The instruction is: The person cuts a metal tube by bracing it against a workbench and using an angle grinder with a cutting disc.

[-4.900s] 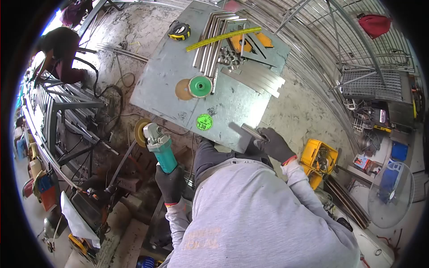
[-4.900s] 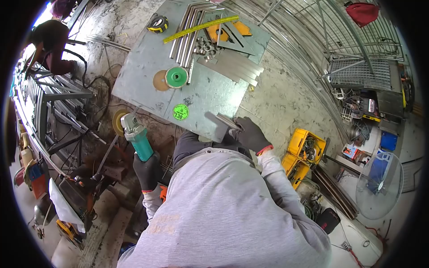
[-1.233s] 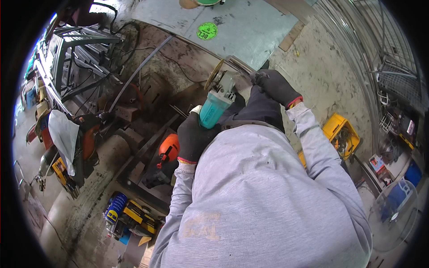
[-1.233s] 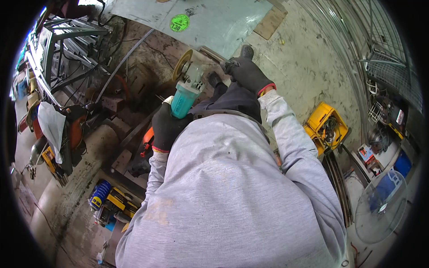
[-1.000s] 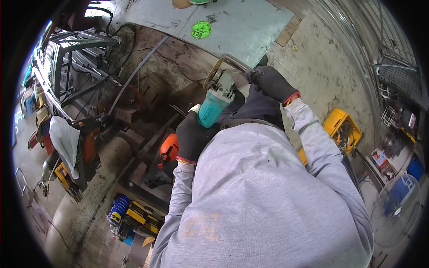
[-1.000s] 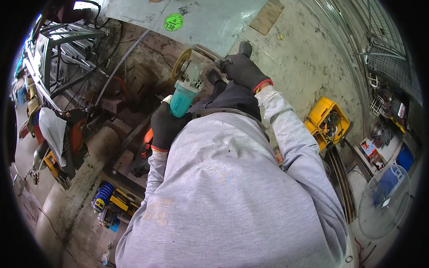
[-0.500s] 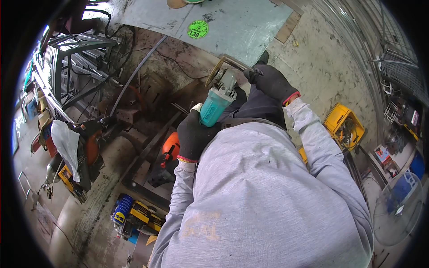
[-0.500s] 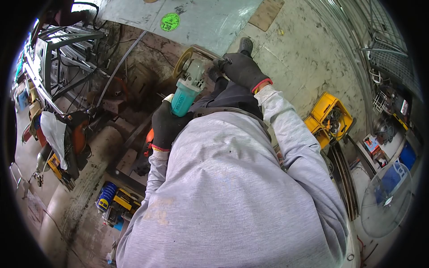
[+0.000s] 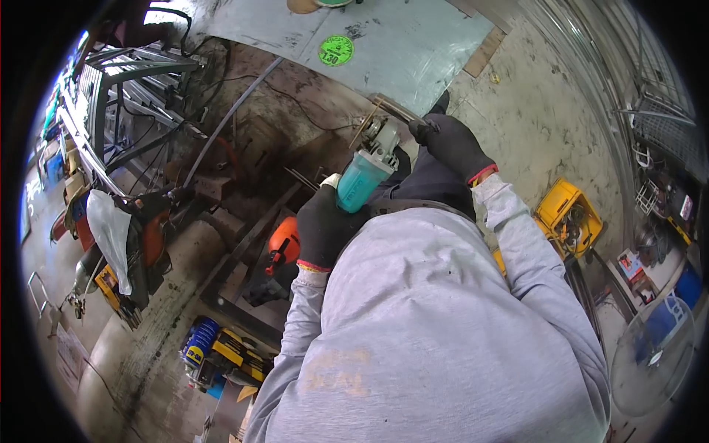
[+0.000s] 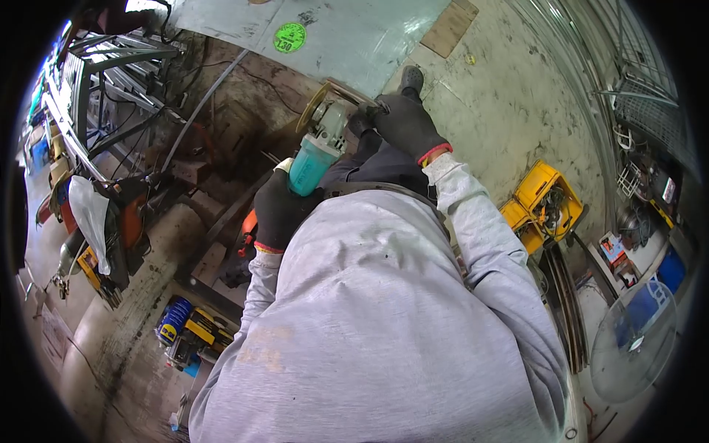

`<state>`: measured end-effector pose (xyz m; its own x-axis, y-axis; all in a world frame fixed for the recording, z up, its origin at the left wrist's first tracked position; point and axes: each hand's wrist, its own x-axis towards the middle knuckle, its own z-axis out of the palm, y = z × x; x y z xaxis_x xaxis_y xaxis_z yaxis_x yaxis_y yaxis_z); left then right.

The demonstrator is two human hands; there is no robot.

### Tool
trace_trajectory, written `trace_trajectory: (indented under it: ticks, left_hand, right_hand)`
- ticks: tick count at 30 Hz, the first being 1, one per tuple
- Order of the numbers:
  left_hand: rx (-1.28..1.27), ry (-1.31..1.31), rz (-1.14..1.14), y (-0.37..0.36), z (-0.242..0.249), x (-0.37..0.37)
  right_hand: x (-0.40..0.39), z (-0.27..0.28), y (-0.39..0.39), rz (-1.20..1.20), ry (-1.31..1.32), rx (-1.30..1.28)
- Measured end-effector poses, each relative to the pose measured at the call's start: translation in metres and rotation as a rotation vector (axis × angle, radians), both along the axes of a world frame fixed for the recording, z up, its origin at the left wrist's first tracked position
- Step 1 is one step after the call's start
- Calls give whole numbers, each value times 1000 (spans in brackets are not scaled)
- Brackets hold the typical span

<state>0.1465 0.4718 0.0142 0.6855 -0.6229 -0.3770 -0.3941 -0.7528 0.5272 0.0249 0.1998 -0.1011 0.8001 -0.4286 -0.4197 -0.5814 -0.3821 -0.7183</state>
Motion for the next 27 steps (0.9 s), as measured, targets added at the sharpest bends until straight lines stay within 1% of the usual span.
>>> trace_trajectory:
  ticks: [2, 6, 9, 11, 21, 24, 27]
  left_hand:
    - [-12, 37, 40, 1, -1, -3]
    - [-22, 23, 59, 4, -2, -5]
    - [-19, 46, 83, 6, 0, -5]
    - [-31, 8, 60, 9, -3, -4]
    - [-22, 24, 12, 9, -7, 2]
    - [-40, -2, -11, 10, -9, 4]
    - [-20, 39, -12, 6, -5, 4]
  right_hand:
    - [1, 1, -1, -5, 1, 12]
    - [0, 5, -1, -57, 52, 61]
    - [0, 0, -2, -40, 51, 28]
    - [0, 1, -1, -47, 66, 47]
    - [3, 11, -1, -101, 90, 141]
    - [6, 22, 1, -105, 94, 138]
    - [6, 15, 0, -98, 91, 122]
